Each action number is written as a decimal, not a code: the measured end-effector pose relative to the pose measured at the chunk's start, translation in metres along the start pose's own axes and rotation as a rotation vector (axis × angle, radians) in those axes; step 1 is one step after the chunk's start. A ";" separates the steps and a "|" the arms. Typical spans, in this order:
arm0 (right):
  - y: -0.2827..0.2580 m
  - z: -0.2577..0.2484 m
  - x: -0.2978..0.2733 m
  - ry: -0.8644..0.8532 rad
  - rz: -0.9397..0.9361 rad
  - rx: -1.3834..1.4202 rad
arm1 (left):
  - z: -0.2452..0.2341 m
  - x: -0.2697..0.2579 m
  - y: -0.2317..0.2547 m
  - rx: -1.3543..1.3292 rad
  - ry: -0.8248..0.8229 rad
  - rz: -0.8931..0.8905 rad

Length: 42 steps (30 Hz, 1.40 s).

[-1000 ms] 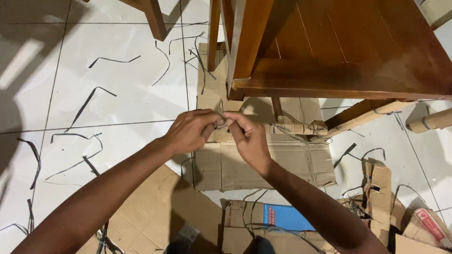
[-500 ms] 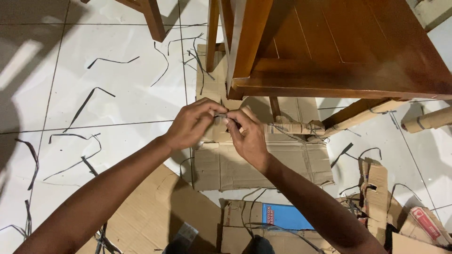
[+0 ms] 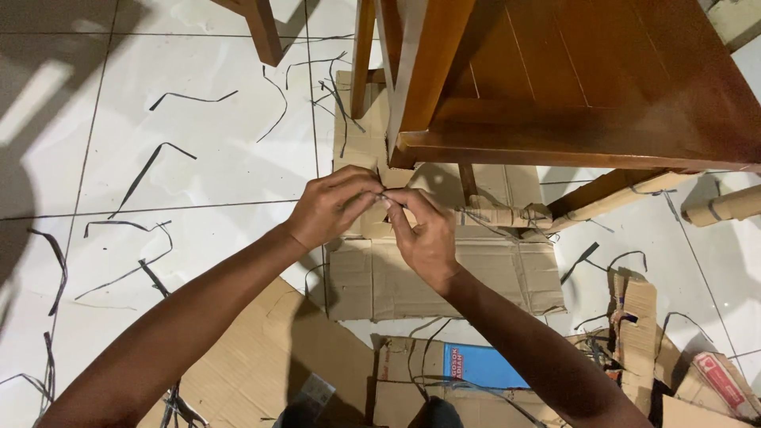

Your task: Wrapping wooden chair legs with protective cardboard and securing them with plastic ties

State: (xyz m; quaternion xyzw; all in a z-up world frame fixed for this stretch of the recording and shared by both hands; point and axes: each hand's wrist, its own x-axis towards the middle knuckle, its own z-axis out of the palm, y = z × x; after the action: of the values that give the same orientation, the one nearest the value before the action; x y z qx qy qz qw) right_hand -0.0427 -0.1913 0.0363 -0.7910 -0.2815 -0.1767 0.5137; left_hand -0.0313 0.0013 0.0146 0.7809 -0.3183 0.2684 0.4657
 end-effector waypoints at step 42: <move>0.013 -0.001 0.006 0.000 -0.331 -0.382 | 0.016 -0.007 0.017 0.048 0.133 -0.170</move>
State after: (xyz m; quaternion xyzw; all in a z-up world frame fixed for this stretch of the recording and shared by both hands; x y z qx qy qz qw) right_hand -0.0298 -0.1948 0.0303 -0.8170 -0.3685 -0.3082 0.3188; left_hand -0.0465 -0.0172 0.0121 0.7966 -0.2128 0.2865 0.4879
